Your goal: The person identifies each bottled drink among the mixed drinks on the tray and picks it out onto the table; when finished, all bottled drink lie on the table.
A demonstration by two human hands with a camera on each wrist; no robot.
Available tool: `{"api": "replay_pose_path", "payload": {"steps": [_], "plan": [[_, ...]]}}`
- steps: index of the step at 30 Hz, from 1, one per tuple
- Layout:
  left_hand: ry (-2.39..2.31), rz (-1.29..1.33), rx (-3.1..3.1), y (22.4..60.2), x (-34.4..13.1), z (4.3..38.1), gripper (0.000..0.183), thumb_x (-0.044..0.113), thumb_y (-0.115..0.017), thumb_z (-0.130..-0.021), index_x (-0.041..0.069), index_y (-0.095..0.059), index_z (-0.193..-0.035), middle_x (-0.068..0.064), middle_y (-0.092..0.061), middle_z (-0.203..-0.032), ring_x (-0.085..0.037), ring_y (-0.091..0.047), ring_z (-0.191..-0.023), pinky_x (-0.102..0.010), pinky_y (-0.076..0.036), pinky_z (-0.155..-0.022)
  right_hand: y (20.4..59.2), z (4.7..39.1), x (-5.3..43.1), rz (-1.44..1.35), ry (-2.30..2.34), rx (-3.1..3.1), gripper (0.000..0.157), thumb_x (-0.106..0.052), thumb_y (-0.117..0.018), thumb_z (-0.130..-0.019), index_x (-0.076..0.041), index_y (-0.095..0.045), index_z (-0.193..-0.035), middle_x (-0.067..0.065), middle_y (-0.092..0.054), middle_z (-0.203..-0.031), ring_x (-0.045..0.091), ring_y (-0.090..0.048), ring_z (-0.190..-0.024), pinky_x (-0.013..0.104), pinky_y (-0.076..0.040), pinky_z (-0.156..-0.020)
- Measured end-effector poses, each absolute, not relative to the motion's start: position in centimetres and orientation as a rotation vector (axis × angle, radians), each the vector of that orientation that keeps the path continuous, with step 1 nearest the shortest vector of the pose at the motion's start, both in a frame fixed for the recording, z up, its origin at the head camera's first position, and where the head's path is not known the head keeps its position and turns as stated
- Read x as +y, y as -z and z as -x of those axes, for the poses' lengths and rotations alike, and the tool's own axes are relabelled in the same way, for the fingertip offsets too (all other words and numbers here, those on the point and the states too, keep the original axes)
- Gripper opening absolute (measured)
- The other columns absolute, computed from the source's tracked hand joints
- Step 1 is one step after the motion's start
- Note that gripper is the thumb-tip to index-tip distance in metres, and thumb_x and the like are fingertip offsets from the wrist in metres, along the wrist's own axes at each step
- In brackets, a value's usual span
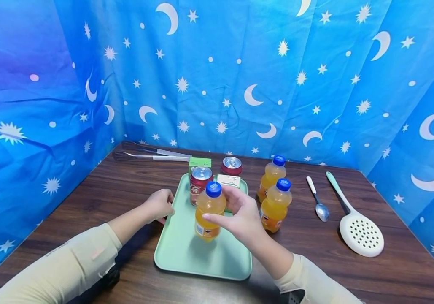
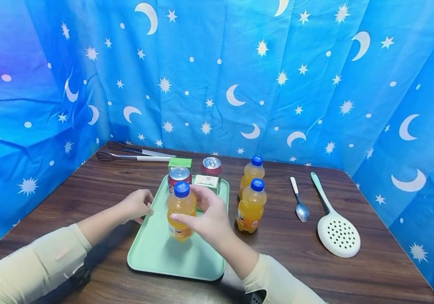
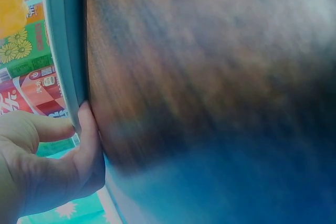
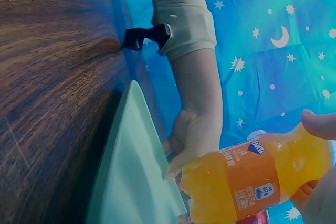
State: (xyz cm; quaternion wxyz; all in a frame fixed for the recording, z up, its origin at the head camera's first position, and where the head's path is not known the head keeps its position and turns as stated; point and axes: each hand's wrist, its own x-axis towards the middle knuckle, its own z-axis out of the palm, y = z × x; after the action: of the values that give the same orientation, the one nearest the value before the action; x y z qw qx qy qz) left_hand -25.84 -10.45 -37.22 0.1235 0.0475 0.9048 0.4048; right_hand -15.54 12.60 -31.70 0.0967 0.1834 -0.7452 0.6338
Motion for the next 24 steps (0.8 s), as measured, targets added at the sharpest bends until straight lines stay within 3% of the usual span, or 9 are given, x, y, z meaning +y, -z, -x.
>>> {"api": "replay_pose_path", "payload": {"steps": [24], "plan": [[-1.156, -0.107, 2.649, 36.9, -10.1, 25.7, 0.024, -0.01, -0.062, -0.078, -0.005, -0.049, -0.098, -0.01, -0.043, -0.072, -0.021, -0.051, -0.064, -0.033, -0.056, -0.048, 31.5, 14.0, 16.1, -0.594, -1.955, -2.111, 0.056, -0.001, -0.081, -0.07, -0.004, -0.056, -0.12, 0.007, -0.062, -0.117, 0.019, -0.056, -0.113, 0.031, -0.044, -0.096]]}}
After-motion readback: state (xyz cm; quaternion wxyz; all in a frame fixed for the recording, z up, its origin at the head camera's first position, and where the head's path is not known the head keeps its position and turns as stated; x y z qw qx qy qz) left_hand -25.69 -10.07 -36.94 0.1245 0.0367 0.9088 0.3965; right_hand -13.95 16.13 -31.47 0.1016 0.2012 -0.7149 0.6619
